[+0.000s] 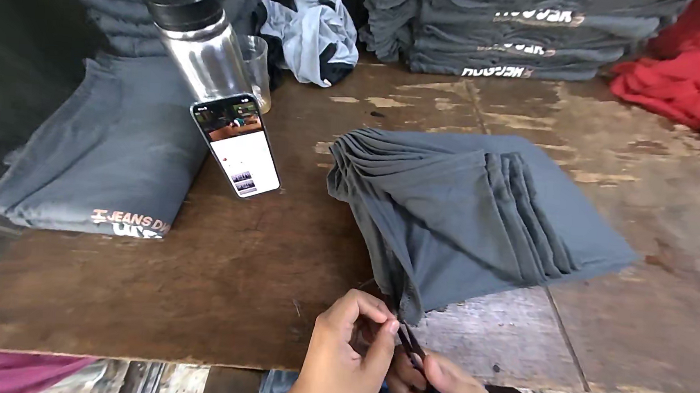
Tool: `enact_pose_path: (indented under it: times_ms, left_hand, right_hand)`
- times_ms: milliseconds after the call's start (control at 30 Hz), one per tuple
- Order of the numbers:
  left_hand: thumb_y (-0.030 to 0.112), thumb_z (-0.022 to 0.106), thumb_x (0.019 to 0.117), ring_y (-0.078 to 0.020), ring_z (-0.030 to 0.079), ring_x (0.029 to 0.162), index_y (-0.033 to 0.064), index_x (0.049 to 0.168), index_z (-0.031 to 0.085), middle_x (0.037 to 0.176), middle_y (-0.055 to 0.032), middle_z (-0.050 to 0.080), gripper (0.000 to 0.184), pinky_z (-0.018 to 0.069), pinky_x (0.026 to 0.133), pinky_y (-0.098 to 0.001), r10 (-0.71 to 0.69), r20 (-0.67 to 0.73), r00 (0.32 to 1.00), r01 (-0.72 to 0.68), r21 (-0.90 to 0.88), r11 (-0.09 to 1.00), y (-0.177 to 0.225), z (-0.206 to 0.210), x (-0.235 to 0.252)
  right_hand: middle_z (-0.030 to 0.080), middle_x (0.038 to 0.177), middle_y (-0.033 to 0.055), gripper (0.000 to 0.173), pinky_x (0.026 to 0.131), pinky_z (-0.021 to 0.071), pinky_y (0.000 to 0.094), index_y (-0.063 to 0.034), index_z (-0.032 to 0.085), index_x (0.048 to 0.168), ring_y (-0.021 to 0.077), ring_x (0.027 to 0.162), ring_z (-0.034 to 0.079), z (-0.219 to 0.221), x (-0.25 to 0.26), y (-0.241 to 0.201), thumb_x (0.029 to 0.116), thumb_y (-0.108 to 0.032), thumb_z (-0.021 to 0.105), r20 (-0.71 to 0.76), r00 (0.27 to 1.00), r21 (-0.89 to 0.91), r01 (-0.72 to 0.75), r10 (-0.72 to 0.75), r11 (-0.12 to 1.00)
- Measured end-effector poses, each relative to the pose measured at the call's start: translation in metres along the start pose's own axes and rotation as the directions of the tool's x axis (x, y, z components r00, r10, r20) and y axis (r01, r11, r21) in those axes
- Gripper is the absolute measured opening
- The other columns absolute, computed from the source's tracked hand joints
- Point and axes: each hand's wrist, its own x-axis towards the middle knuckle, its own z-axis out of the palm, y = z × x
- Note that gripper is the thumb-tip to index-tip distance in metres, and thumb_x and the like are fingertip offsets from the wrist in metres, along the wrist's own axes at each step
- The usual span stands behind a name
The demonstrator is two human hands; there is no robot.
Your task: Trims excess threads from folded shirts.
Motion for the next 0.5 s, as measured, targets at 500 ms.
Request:
enact_pose_path:
  times_ms: [500]
  left_hand:
    - [0.032, 0.072, 0.0966, -0.0043, 0.067, 0.096, 0.0048, 0.1, 0.068, 0.098, -0.002, 0.07, 0.027, 0.0566, 0.086, -0.0206, 0.085, 0.422, 0.903, -0.056, -0.079, 0.995, 0.011, -0.05, 0.016]
  right_hand:
    - [0.062, 0.085, -0.0001, 0.04, 0.067, 0.0483, 0.0118, -0.0084, 0.057, 0.099, -0.0017, 0.075, 0.056, -0.006, 0.024, -0.015, 0.0912, -0.043, 0.075, -0.088, 0.587, -0.996, -0.078, -0.805, 0.052]
